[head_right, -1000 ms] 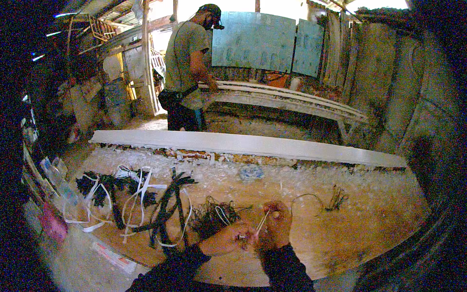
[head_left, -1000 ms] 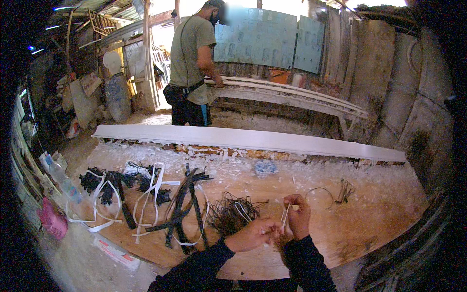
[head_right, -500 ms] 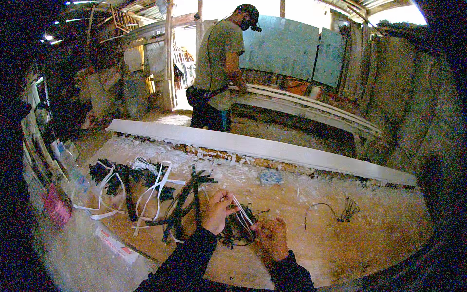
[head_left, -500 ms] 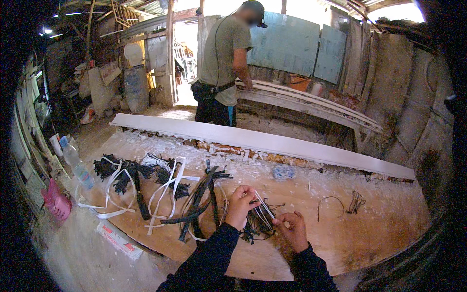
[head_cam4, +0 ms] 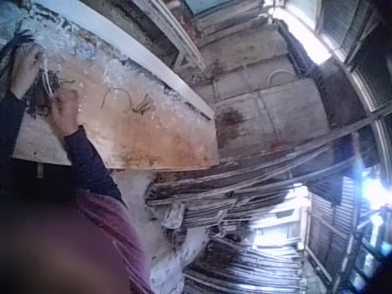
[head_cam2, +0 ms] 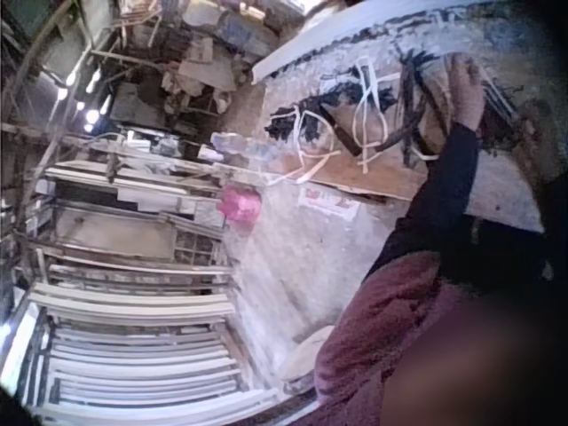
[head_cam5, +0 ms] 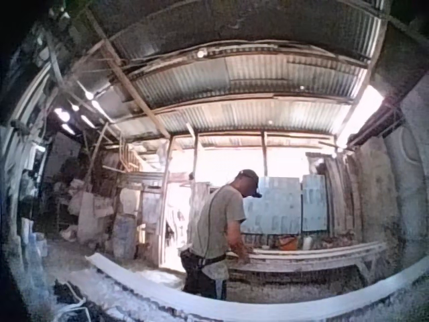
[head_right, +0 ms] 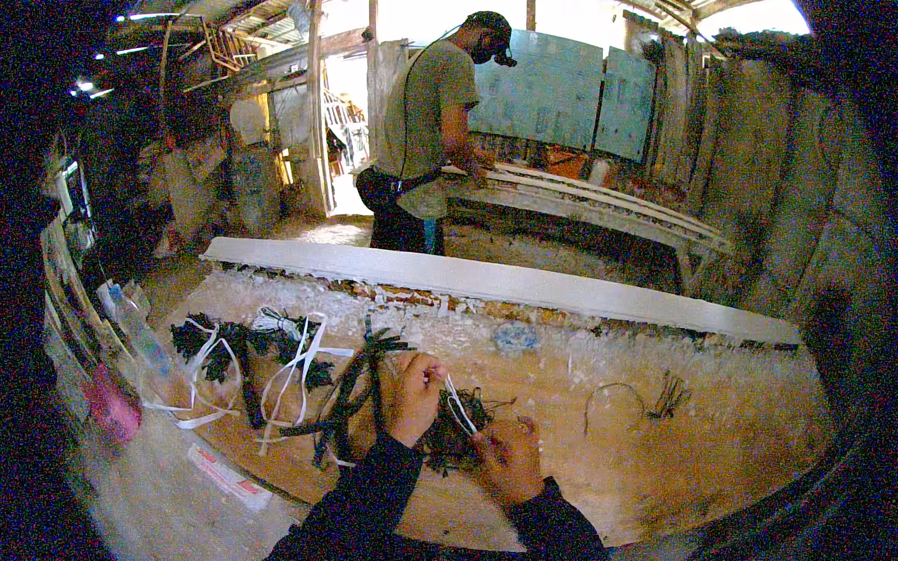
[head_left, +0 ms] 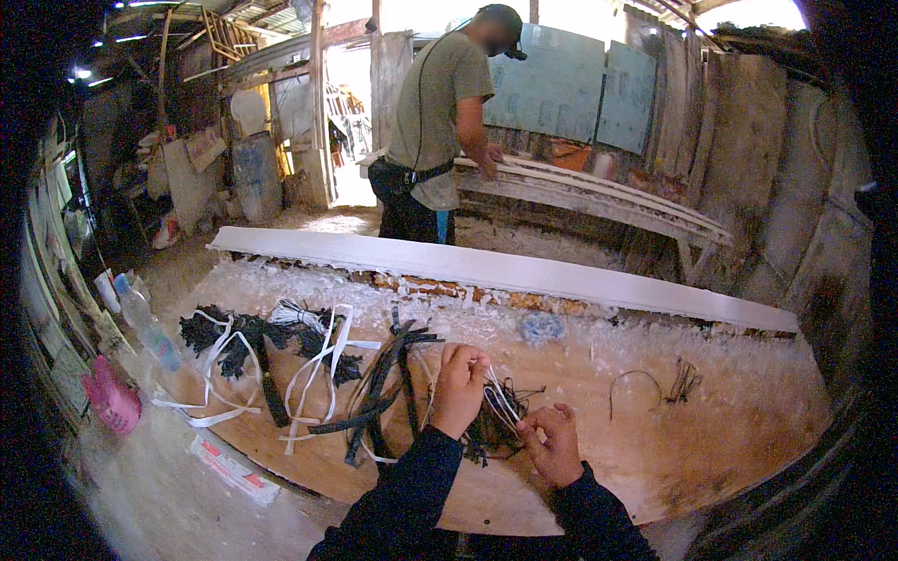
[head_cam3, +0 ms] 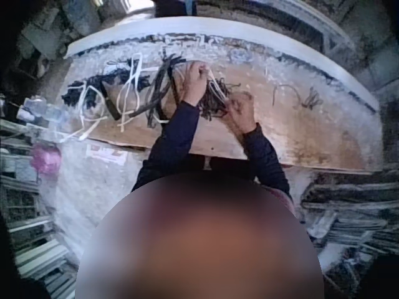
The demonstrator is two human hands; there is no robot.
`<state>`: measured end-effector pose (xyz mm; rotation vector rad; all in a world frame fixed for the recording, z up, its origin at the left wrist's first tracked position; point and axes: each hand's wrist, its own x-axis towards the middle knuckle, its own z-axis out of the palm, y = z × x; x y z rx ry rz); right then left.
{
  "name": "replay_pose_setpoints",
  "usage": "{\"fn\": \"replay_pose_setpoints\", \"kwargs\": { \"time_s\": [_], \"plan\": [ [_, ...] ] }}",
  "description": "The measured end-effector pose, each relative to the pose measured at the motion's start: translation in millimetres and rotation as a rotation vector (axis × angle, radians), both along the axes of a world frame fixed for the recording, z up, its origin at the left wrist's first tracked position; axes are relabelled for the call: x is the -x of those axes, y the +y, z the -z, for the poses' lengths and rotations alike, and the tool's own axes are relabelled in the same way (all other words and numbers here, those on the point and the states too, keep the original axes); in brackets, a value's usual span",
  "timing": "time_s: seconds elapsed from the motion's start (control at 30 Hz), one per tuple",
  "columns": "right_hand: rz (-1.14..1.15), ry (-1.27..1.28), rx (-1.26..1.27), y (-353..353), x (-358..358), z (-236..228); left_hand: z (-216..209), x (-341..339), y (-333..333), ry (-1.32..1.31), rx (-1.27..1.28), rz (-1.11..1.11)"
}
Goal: The person repeatedly picks up white and black cable ties from a workbench, loops them around a bundle, and tightens them by hand. The person continues this process for multiple ties, placing the finished bundles on the table.
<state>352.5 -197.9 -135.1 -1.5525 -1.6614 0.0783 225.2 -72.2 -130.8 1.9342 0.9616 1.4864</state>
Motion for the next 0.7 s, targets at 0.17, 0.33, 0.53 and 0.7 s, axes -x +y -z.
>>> {"fn": "replay_pose_setpoints", "kwargs": {
  "time_s": [0.17,0.33,0.53,0.7],
  "plan": [
    [0.161,-0.122,-0.016,5.5,-15.8,3.5,-17.3,31.9,-7.5,0.129,0.075,0.081],
    [0.240,-0.237,-0.031,3.0,-17.8,3.9,-19.4,87.1,-34.1,0.761,0.224,-0.043],
    [0.273,-0.179,0.018,1.7,-19.1,4.9,-3.6,104.1,-52.1,0.877,0.213,-0.091],
    [0.307,-0.132,-0.034,3.8,-29.2,6.2,-2.8,107.9,-47.8,0.853,0.292,-0.104]
  ]
}}
